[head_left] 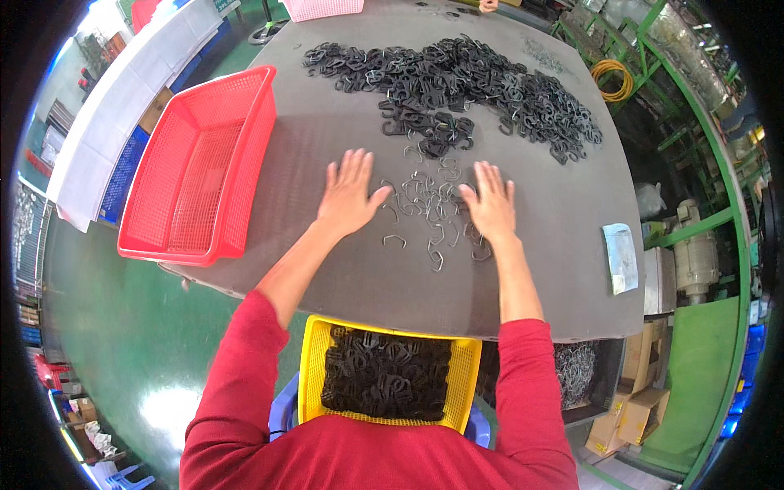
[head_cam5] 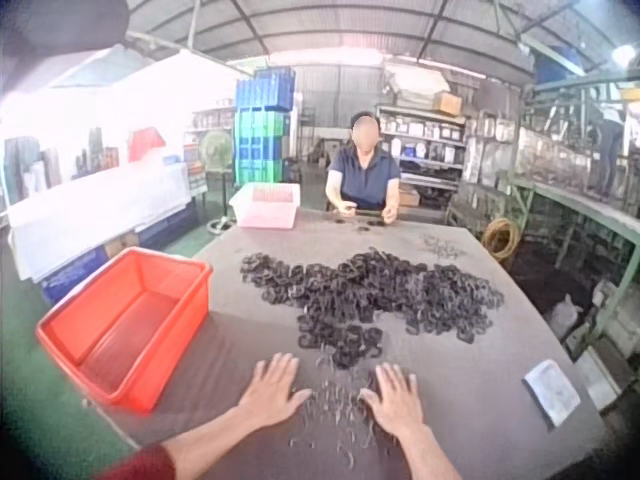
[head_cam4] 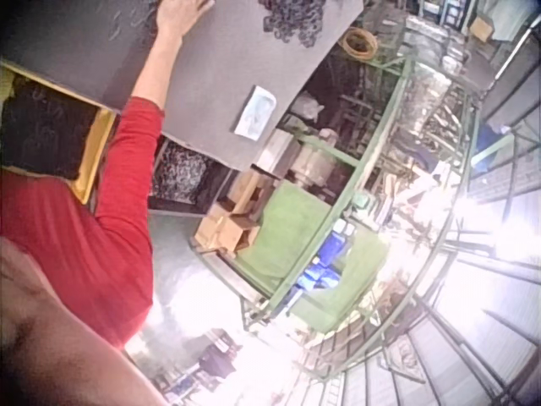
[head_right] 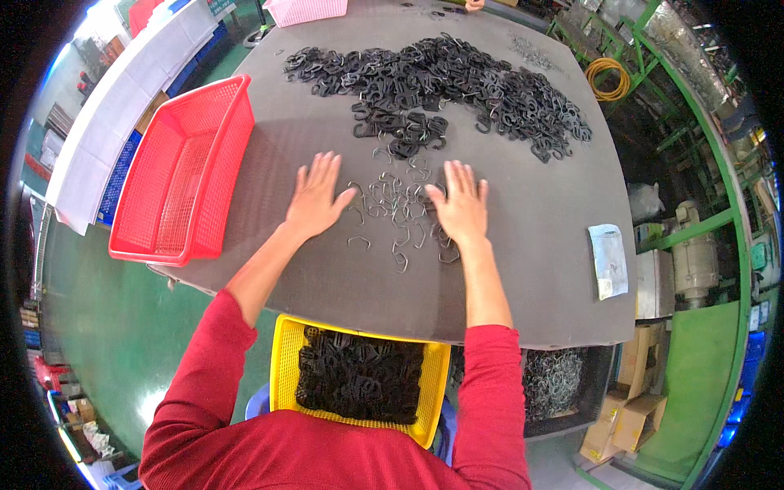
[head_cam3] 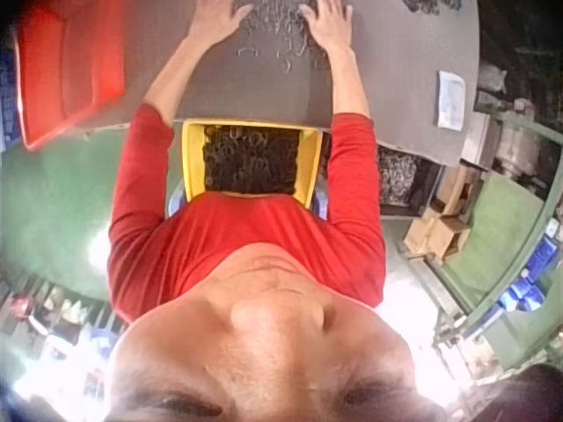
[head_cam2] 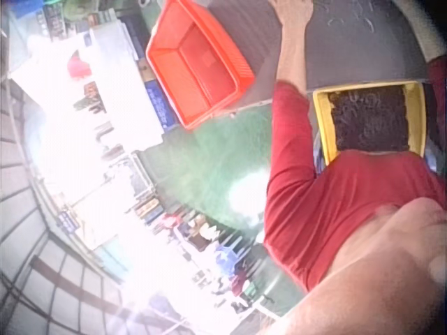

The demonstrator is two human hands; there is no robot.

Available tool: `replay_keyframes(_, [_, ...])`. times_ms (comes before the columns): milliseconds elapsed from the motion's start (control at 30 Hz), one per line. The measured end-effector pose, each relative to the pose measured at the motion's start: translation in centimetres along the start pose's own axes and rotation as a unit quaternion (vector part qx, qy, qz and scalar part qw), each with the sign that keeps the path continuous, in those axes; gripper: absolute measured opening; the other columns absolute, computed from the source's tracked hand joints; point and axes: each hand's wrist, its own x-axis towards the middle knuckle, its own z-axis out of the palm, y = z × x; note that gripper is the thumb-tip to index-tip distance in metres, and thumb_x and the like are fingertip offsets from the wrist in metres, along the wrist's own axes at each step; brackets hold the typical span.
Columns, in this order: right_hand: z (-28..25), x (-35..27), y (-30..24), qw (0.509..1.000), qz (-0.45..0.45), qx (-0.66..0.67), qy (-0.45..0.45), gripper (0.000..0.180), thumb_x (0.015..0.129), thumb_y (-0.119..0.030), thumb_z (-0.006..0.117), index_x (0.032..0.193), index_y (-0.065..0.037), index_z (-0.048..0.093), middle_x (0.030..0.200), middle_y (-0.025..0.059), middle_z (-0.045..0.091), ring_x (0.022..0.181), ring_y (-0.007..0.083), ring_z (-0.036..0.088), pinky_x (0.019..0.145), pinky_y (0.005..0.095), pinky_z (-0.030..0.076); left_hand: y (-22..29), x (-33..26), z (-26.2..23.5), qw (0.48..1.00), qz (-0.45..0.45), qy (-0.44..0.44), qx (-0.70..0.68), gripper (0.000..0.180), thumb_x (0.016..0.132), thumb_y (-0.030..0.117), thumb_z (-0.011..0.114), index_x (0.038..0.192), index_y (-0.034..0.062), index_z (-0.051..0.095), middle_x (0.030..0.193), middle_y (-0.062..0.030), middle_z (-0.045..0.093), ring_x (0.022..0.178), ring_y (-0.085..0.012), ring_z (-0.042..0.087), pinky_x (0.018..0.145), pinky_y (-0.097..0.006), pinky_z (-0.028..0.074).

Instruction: The person repeatedly picks up small black plastic clips and metal hooks from a table, separates them by type, and places the clips into a yellow basket. The metal hooks remain on the table. The person occasionally transfers clips from the yellow basket to a red basket.

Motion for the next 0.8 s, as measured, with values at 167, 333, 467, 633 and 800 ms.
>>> replay_keyframes(167, [0.5, 1.8, -3.1, 0.994, -0.102, 0.042, 0.000, 0.059, 0.094, -0.046, 0.038, 0.139, -0.009, 0.034, 0.143, 0.0087, 0.036, 0.136, 0.0232, 0.027, 0.112, 0.0452, 0.017, 3.2, 5.2, 1.6, 0.992, 0.112, -0.045, -0.041, 0.061, 0.095, 0.042, 0.034, 0.141, 0.0033, 0.027, 0.147, -0.0121, 0.028, 0.139, -0.0251, 0.019, 0.113, -0.046, 0.013])
replay_keyframes(333, [-0.8, -2.9, -4.2, 0.968, -0.166, 0.171, -0.075, 0.050, 0.095, -0.037, 0.041, 0.136, -0.008, 0.039, 0.139, 0.0103, 0.042, 0.134, 0.0246, 0.031, 0.110, 0.0453, 0.021, 4.0, 0.5, 0.6, 0.960, 0.175, -0.083, -0.203, 0.046, 0.095, 0.027, 0.040, 0.137, 0.0063, 0.036, 0.142, -0.0119, 0.037, 0.136, -0.0241, 0.027, 0.112, -0.044, 0.019])
replay_keyframes(467, [-4.1, -9.0, -2.4, 0.995, -0.052, 0.087, 0.009, 0.055, 0.094, -0.040, 0.042, 0.138, -0.008, 0.035, 0.141, 0.0138, 0.038, 0.134, 0.0305, 0.029, 0.109, 0.0501, 0.020, 3.0, -5.2, -2.2, 0.976, 0.089, 0.014, -0.200, 0.044, 0.094, 0.022, 0.044, 0.135, 0.0054, 0.039, 0.140, -0.0144, 0.038, 0.136, -0.0301, 0.026, 0.110, -0.047, 0.021])
replay_keyframes(633, [-0.7, -10.7, -3.2, 0.992, 0.094, -0.023, 0.076, 0.062, 0.092, -0.046, 0.043, 0.141, -0.009, 0.031, 0.144, 0.0179, 0.032, 0.135, 0.0376, 0.024, 0.108, 0.0557, 0.017, 4.5, -4.7, -0.4, 0.996, 0.022, 0.033, -0.074, 0.053, 0.093, 0.023, 0.045, 0.139, 0.0009, 0.030, 0.142, -0.0183, 0.034, 0.136, -0.0342, 0.025, 0.109, -0.049, 0.020])
replay_keyframes(800, [1.0, -6.4, -8.0, 0.979, 0.006, 0.200, 0.046, 0.060, 0.092, -0.046, 0.042, 0.140, -0.010, 0.034, 0.143, 0.0151, 0.035, 0.136, 0.0333, 0.026, 0.109, 0.0532, 0.016, 6.9, -2.2, 1.1, 0.941, 0.111, -0.035, -0.317, 0.051, 0.091, 0.011, 0.040, 0.140, 0.0028, 0.030, 0.136, -0.0190, 0.043, 0.127, -0.0320, 0.041, 0.108, -0.041, 0.027])
